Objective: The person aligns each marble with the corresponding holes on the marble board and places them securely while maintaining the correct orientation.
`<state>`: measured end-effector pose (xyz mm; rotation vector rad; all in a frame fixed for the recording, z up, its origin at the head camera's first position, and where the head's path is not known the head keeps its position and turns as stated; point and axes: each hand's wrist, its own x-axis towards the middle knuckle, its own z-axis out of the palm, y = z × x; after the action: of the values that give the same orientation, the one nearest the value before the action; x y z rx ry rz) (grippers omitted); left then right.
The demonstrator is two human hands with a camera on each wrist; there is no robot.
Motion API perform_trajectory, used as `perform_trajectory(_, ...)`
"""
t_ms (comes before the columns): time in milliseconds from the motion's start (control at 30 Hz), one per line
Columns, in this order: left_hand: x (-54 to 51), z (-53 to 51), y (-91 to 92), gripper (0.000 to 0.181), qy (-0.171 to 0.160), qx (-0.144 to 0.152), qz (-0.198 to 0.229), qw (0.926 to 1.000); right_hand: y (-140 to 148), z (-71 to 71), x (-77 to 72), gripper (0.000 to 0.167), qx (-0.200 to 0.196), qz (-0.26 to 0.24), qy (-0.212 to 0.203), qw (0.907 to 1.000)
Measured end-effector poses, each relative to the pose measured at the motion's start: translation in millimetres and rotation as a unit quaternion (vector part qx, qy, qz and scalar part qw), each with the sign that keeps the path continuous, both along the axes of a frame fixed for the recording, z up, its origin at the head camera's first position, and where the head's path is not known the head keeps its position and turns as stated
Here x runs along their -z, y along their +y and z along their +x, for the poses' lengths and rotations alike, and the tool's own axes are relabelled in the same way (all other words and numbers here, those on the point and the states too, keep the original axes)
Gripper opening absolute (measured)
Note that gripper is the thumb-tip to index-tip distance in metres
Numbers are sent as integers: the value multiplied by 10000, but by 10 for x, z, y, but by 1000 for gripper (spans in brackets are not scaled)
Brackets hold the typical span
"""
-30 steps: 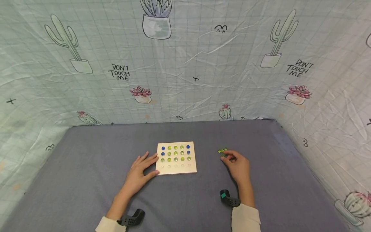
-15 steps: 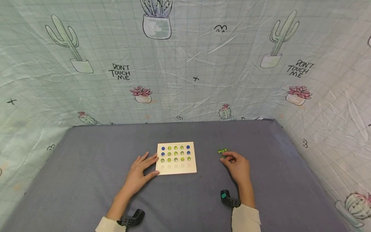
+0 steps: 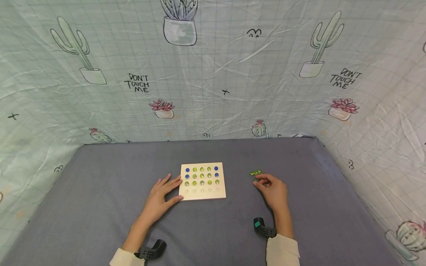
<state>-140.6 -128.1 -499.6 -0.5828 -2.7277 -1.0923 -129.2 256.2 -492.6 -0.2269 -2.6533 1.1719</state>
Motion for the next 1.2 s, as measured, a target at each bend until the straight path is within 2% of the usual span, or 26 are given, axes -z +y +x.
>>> perform_trajectory(500, 13, -3, 1, 59, 85, 38, 25, 10000, -3, -11, 9, 24, -2, 128, 61, 9999)
perform_trajectory(1200, 39, 4, 7, 61, 281, 2, -32, 9996, -11, 8, 16, 23, 12, 40, 181, 9998)
